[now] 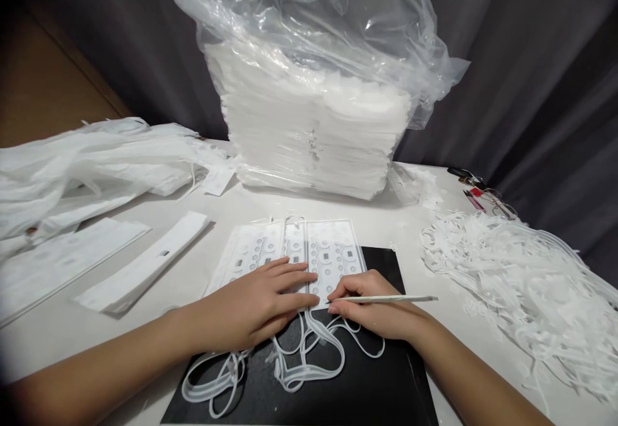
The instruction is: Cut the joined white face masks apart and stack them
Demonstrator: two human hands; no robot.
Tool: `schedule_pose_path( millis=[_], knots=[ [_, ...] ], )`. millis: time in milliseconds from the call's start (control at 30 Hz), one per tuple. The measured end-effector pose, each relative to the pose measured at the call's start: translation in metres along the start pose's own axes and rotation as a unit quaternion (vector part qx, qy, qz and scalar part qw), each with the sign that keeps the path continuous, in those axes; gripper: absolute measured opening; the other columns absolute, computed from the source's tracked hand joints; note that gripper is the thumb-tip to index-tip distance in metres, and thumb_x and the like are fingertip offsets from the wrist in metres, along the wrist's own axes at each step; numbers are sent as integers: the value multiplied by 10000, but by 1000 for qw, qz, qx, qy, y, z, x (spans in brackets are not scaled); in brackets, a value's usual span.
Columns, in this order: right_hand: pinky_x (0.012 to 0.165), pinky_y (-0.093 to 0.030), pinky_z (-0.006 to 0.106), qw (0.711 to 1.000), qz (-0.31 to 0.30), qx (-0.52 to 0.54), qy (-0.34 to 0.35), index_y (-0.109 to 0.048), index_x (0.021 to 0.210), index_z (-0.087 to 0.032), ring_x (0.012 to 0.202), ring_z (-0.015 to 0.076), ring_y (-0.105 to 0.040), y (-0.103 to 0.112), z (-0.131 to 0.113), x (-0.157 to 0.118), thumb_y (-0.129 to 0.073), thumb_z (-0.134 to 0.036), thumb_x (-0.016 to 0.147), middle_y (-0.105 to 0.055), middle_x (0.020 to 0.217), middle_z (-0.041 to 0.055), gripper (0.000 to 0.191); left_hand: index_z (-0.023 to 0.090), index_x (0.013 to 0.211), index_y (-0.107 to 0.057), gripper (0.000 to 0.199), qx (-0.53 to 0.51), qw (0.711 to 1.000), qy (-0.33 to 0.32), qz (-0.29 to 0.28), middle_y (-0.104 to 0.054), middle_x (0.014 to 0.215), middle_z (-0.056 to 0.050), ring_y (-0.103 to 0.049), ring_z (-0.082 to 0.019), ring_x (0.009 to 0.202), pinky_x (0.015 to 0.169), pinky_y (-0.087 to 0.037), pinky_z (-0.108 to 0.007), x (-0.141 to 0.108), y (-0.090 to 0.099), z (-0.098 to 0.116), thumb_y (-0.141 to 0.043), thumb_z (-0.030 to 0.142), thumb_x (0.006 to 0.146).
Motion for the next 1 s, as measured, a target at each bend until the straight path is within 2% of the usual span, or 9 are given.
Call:
schedule_pose_path(
  millis=[267, 367, 467, 533, 633, 733, 833, 900, 1000],
  knots=[
    [614, -429, 224, 998, 18, -61, 15, -653, 770, -204, 691, 127, -570, -2, -12, -4, -601, -281, 863, -646, 755, -8, 132, 266, 1285, -524, 403, -13, 1000, 9, 1, -509, 1364, -85, -453, -328, 1273, 1043, -362, -570, -2, -2, -2, -495, 176, 893],
    [746, -472, 253, 981, 55, -125, 135, -624, 814, -188, 847, 150, -596, -5, -30, -11, -589, -219, 882, -652, 920, 30, 82, 267, 1278, -532, 406, -20, 1000, 11, 5, -512, 1361, -85, -453, -331, 1274, 1043, -358, -576, -2, -2, -2, -502, 167, 885],
    [750, -492, 298, 924, 92, -230, 293, -598, 862, -156, 857, 182, -593, -20, -49, -24, -519, -170, 921, -666, 905, 71, 99, 267, 1277, -533, 410, -31, 999, 16, 6, -513, 1362, -82, -451, -326, 1279, 1054, -343, -581, -1, -1, -2, -499, 153, 885],
    [705, -493, 319, 888, 135, -288, 333, -590, 847, -143, 782, 190, -589, -24, -53, -30, -470, -134, 934, -662, 816, 77, 149, 269, 1276, -534, 422, -35, 999, 22, 0, -513, 1363, -79, -446, -324, 1285, 1061, -333, -583, 0, 0, -2, -510, 143, 874],
    [675, -495, 338, 884, 232, -295, 279, -604, 863, -139, 721, 195, -601, -3, -50, -30, -422, -140, 947, -658, 765, 86, 200, 274, 1261, -550, 430, -29, 999, 30, -14, -526, 1351, -74, -452, -325, 1277, 1056, -342, -583, 1, 1, -1, -529, 136, 855],
    [646, -510, 326, 928, 283, -203, 133, -630, 879, -164, 739, 205, -647, 38, -29, -29, -457, -254, 942, -697, 823, 87, 205, 279, 1256, -556, 415, -21, 999, 33, -27, -527, 1349, -71, -451, -319, 1278, 1056, -345, -577, 0, 0, -2, -520, 148, 864],
    [675, -524, 305, 985, 154, -79, -23, -652, 832, -209, 827, 203, -673, 45, 2, -20, -534, -339, 903, -717, 941, 51, 189, 285, 1273, -542, 409, -19, 999, 24, -29, -514, 1366, -67, -441, -315, 1288, 1064, -337, -570, 0, -2, -2, -509, 174, 880],
    [748, -522, 302, 997, 68, -14, -34, -647, 779, -204, 892, 197, -665, 36, 6, -16, -564, -348, 885, -710, 991, 47, 198, 279, 1272, -542, 403, -15, 1000, 17, -20, -518, 1361, -72, -449, -320, 1279, 1056, -347, -566, 0, -2, -3, -504, 177, 884],
    [731, -510, 292, 998, 61, 11, 14, -638, 755, -189, 822, 175, -651, 28, 0, -11, -568, -352, 882, -700, 884, 47, 218, 265, 1251, -560, 395, -11, 1000, 10, 1, -541, 1330, -81, -474, -332, 1252, 1031, -372, -562, 0, 0, -2, -513, 160, 872]
  ],
)
Point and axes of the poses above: each hand's wrist, its own x-axis towards the middle knuckle, its own y-axis out of the back of the hand, z = x × y, the point moved 8 cm from there along x, towards the middle knuckle
